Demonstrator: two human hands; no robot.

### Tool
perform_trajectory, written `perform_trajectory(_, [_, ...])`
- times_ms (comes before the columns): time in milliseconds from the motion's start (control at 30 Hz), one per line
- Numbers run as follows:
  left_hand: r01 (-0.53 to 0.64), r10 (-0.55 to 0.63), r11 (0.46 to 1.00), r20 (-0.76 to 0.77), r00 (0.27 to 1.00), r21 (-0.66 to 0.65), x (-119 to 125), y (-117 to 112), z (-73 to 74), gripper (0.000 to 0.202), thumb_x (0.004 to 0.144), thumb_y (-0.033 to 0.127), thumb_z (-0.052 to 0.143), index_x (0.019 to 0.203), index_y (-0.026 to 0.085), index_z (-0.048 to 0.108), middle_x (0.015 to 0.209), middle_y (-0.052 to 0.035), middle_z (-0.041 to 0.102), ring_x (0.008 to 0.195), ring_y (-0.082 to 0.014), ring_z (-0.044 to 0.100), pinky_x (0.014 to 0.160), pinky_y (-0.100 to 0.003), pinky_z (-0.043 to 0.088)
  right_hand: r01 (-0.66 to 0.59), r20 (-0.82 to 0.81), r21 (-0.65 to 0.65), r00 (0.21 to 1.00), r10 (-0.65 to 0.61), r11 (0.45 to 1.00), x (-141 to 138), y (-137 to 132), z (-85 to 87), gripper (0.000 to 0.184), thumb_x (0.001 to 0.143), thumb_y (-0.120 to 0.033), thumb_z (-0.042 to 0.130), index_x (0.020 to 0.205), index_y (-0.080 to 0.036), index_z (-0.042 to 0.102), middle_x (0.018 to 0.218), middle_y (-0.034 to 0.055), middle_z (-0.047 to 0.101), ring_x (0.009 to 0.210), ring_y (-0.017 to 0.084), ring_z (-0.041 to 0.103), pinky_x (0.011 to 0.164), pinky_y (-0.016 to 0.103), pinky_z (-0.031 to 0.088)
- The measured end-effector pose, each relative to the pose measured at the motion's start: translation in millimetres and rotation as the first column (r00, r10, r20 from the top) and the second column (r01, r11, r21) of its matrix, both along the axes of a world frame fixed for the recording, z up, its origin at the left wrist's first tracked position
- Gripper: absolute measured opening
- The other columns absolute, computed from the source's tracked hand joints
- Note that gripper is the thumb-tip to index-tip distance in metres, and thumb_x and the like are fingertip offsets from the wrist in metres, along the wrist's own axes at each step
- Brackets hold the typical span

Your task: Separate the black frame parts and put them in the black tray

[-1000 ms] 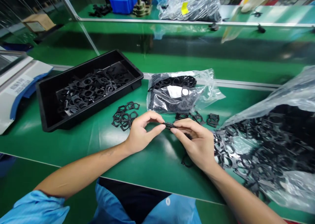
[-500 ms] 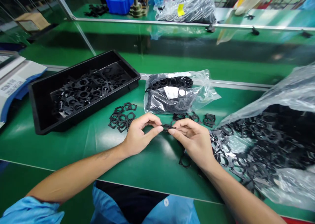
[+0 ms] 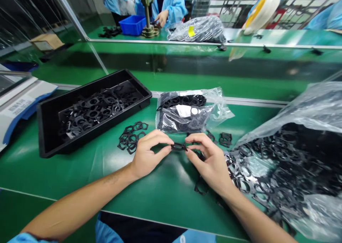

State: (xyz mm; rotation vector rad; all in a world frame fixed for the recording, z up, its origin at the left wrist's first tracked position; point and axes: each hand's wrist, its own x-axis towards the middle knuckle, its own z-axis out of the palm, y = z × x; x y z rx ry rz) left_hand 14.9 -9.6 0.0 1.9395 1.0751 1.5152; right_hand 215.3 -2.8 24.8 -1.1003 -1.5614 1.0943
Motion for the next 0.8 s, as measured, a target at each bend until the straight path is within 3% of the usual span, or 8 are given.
perform_trajectory(100, [0.004,-0.004,1.0,0.004,1.0,-0.011,0.7,-0.9,0.2,0.008,0.088,0.013,0.071,0.092,0.019,0.073,0.085,-0.0034,0.074,0.08,-0.0147,0.068,0.075,-0.028,0.056,-0.051,0.1,0.184,0.994,0.033,0.981,1.4,-2.4,2.0,0.017,0.084,-0.011,0.071,0.094,-0.024,0.069,0.096,0.0027,0.069,0.09,0.018,0.066,0.08,0.03,0.054])
perform_trajectory(200, [0.024,-0.023,0.999,0.006,1.0,-0.022,1.0,-2.1,-0.4,0.011,0.087,0.009,0.071,0.092,0.019,0.072,0.084,-0.0026,0.073,0.079,-0.0134,0.067,0.075,-0.026,0.055,-0.068,0.145,0.26,0.989,0.031,0.963,2.1,-4.3,3.5,0.016,0.087,-0.007,0.068,0.088,-0.023,0.067,0.086,0.0011,0.068,0.081,0.016,0.065,0.077,0.03,0.052])
perform_trajectory(600, [0.135,-0.135,0.991,0.04,0.99,0.009,4.0,-4.5,-2.7,0.017,0.089,0.002,0.065,0.09,0.019,0.064,0.083,-0.0012,0.061,0.081,-0.0126,0.063,0.076,-0.027,0.054,-0.139,0.206,0.342,0.976,0.07,0.929,3.3,-4.0,1.7,0.019,0.091,-0.004,0.063,0.094,-0.022,0.065,0.086,0.0024,0.065,0.079,0.016,0.062,0.071,0.028,0.05])
perform_trajectory(800, [0.136,-0.137,0.991,-0.031,0.99,-0.015,2.5,-2.2,0.5,0.01,0.09,0.01,0.067,0.09,0.019,0.063,0.082,-0.0019,0.063,0.079,-0.0137,0.062,0.074,-0.028,0.053,-0.092,0.218,0.317,0.976,0.022,0.944,4.2,-2.9,1.3,0.016,0.091,-0.006,0.062,0.089,-0.022,0.064,0.083,0.0025,0.064,0.077,0.017,0.063,0.07,0.03,0.052])
